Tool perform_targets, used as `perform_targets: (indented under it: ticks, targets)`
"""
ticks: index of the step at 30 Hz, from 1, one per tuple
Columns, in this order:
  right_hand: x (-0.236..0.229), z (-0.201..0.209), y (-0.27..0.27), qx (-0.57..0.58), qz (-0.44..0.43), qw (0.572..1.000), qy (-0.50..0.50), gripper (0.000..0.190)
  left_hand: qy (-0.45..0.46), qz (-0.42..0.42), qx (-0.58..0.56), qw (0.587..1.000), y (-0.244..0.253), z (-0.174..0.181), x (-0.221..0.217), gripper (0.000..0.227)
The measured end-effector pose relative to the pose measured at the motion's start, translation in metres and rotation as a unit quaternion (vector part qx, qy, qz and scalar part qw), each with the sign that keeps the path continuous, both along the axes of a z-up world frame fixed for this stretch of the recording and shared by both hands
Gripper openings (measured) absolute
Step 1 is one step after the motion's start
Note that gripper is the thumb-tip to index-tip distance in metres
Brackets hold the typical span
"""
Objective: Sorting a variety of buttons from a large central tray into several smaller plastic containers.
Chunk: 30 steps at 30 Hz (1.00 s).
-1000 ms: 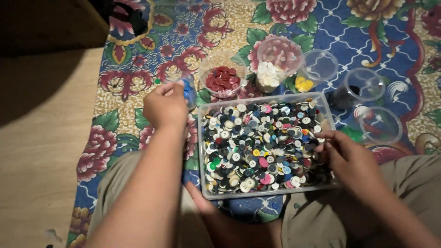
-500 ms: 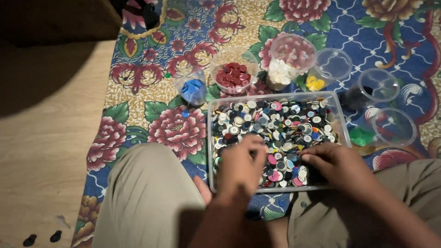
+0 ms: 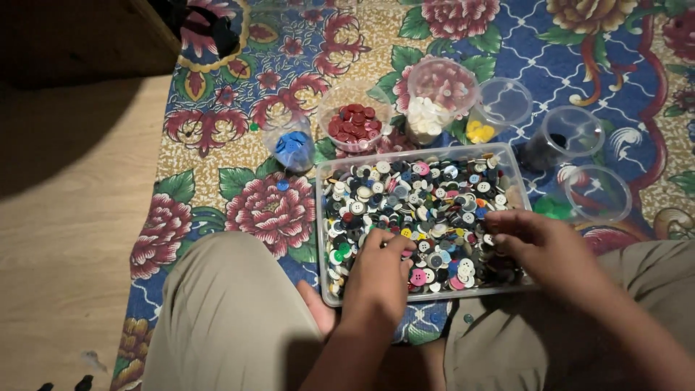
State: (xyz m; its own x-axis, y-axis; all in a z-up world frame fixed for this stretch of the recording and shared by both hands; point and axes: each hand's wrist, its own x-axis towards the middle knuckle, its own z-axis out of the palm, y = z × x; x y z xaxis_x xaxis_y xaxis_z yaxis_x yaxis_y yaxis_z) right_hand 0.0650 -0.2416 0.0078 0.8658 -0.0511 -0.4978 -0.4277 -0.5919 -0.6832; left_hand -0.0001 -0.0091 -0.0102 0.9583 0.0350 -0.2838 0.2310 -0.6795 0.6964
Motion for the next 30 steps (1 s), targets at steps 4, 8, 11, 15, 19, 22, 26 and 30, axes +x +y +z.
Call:
perform_targets:
  ticks: [4,8,11,15,19,22,26,30]
  targets:
    - [-0.012,0.017,0.023,-0.105,0.047,0.993,-0.019,0.043,0.044,-0.004,-0.037,0.998,0.007,0.012,-0.003,0.033]
    - [-0.027,0.014,0.040,-0.096,0.105,0.987,-0.077,0.043,-0.001,0.001,-0.083,0.997,0.016,0.000,-0.007,0.036]
    - [-0.039,0.003,0.048,-0.069,0.108,0.989,-0.077,0.039,-0.012,0.013,-0.094,0.995,0.021,-0.002,-0.008,0.044]
    - [-0.049,0.000,0.053,-0.091,0.140,0.976,-0.140,0.033,0.058,0.035,-0.112,0.991,0.028,0.011,-0.010,0.055]
    - [-0.054,-0.002,0.060,-0.094,0.164,0.966,-0.176,0.033,0.048,0.072,-0.107,0.991,0.029,0.017,-0.019,0.057]
    - [-0.057,-0.002,0.069,-0.085,0.176,0.956,-0.217,0.029,0.077,0.085,-0.015,0.993,0.029,0.024,-0.022,0.043]
    - [-0.058,-0.001,0.072,-0.048,0.180,0.954,-0.236,0.028,0.081,0.063,0.053,0.993,0.024,0.027,-0.020,0.031]
    - [-0.058,0.000,0.071,-0.049,0.189,0.945,-0.262,0.027,-0.002,0.022,0.071,0.997,0.025,0.012,-0.016,0.032]
